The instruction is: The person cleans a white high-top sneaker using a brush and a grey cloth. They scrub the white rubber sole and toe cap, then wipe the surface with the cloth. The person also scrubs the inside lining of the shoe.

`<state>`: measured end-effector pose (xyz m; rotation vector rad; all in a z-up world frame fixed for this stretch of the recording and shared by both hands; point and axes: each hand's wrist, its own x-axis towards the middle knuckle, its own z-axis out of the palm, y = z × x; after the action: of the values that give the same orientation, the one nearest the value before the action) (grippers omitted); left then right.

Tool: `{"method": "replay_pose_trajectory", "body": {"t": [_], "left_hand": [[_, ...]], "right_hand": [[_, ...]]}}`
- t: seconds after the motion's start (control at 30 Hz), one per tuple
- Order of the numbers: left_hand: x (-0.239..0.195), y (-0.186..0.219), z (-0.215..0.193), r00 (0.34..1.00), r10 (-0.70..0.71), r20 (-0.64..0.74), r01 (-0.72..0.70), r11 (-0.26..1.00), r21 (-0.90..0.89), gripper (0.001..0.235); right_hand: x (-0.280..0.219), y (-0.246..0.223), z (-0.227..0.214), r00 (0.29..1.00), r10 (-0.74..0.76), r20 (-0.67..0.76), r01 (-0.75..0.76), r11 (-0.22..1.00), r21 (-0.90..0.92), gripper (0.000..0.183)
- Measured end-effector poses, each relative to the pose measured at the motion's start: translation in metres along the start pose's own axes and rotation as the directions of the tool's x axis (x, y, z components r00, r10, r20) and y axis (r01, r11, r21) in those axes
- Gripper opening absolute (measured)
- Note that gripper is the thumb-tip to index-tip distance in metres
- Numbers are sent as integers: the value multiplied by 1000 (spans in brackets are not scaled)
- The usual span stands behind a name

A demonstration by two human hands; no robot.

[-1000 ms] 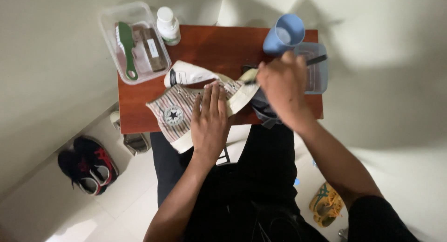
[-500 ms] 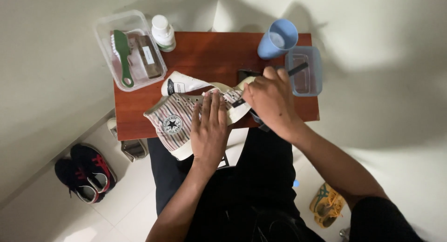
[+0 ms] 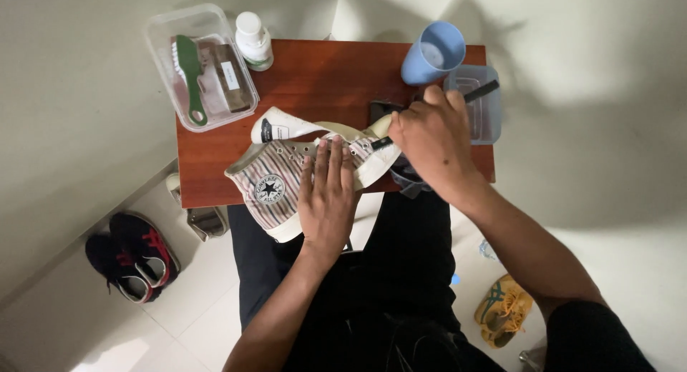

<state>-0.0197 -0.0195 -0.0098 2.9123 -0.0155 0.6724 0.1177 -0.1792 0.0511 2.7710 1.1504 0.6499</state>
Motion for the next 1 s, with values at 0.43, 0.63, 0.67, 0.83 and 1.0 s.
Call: {"method": "replay_pose_trajectory", "body": {"t": [0.43,0.63,0.67,0.83,1.0], "left_hand": [[-1,-5,10,999,36,-7,-36,999,38,80],[-2,-4,16,999,30,21,-31,999,33,79],[-1,-6,17,999,38,15,-39,998,49,82],[3,-8,12,1000,27,-13,-26,998,49,75],[2,-10,22,1000,19,-1,-19,999,36,73]], "right_hand": [[-9,22,8,987,158,-10,-156,981,112,50],[-28,-5,17,985,153,-76,-122,941,316,48],[-27,1,20,970,239,-49,-218,940,261,49],[-35,32,54,940,330,-83,-298,916,269,52],[-36,-11,32,968,217,-125,-143,890,433,48]]}}
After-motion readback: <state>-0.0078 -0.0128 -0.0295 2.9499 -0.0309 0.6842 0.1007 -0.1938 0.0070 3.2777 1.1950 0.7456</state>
